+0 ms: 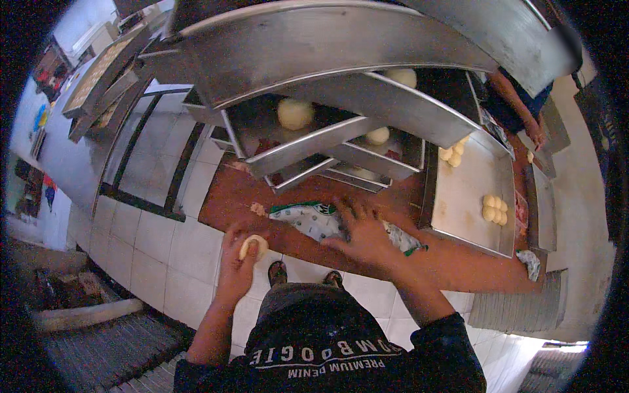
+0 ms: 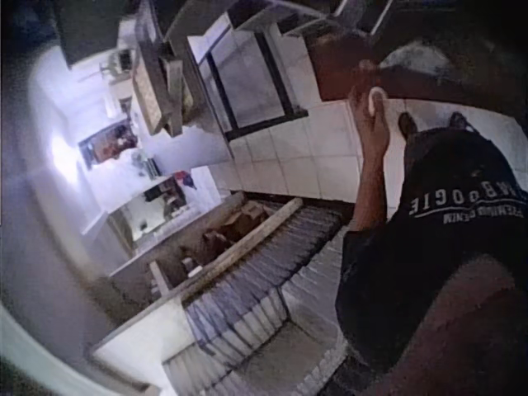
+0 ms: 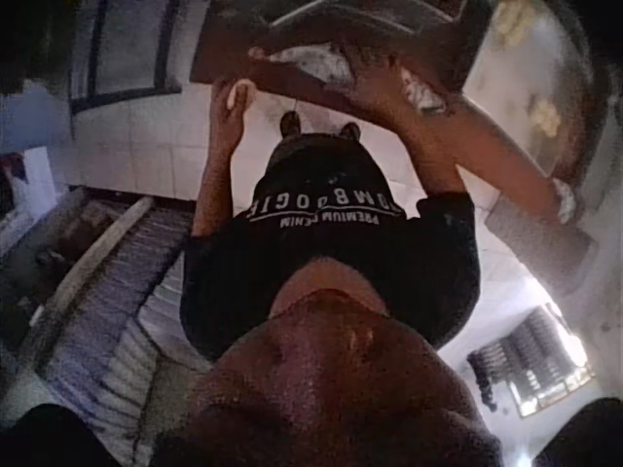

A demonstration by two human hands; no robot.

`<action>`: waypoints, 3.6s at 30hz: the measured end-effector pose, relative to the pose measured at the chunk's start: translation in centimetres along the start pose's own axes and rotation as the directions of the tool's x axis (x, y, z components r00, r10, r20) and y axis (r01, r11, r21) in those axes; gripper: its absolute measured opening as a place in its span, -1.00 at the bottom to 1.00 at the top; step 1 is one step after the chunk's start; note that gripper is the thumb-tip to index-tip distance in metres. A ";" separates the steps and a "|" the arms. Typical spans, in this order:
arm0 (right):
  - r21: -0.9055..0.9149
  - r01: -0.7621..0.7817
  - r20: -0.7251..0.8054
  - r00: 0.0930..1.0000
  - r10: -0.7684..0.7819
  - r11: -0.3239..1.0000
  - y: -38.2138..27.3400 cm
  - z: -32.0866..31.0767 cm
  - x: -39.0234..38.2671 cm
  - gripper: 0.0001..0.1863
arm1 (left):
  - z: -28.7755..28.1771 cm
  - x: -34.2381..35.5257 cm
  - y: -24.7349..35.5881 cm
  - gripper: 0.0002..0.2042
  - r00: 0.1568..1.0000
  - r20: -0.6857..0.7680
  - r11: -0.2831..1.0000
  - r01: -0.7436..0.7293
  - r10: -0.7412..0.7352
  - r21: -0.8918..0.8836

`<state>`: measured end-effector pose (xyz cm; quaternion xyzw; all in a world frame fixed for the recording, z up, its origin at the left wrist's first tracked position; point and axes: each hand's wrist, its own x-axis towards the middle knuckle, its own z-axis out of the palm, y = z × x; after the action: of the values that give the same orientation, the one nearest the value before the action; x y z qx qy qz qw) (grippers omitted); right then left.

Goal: The person greases a large metal baking tray using a brush, then shapes pieces of dough by hand and places them onto the trays.

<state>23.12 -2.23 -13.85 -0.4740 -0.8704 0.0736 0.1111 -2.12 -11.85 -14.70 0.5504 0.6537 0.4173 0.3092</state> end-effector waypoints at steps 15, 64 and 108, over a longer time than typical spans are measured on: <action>-0.176 0.154 0.237 0.965 -0.109 0.972 1.6 4.1 -0.8 -0.16 | -1.9 -1.3 0.5 -0.68 0.952 0.027 0.857 0.287 -0.306 -0.427; 0.282 0.064 0.082 0.993 -0.091 0.957 0.5 4.6 3.1 -0.60 | 5.0 2.3 -2.1 -0.43 0.985 0.130 0.589 0.172 -0.114 -0.790; 0.899 0.023 -0.106 0.980 0.167 0.437 -2.7 -3.4 -0.5 -0.86 | 6.2 1.9 8.8 -0.63 0.960 0.277 0.934 0.055 0.049 -0.354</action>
<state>22.05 -4.02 -10.01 -0.3848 -0.6643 0.4846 0.4193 6.93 -8.34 -9.64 0.5374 0.5168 0.4466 0.4946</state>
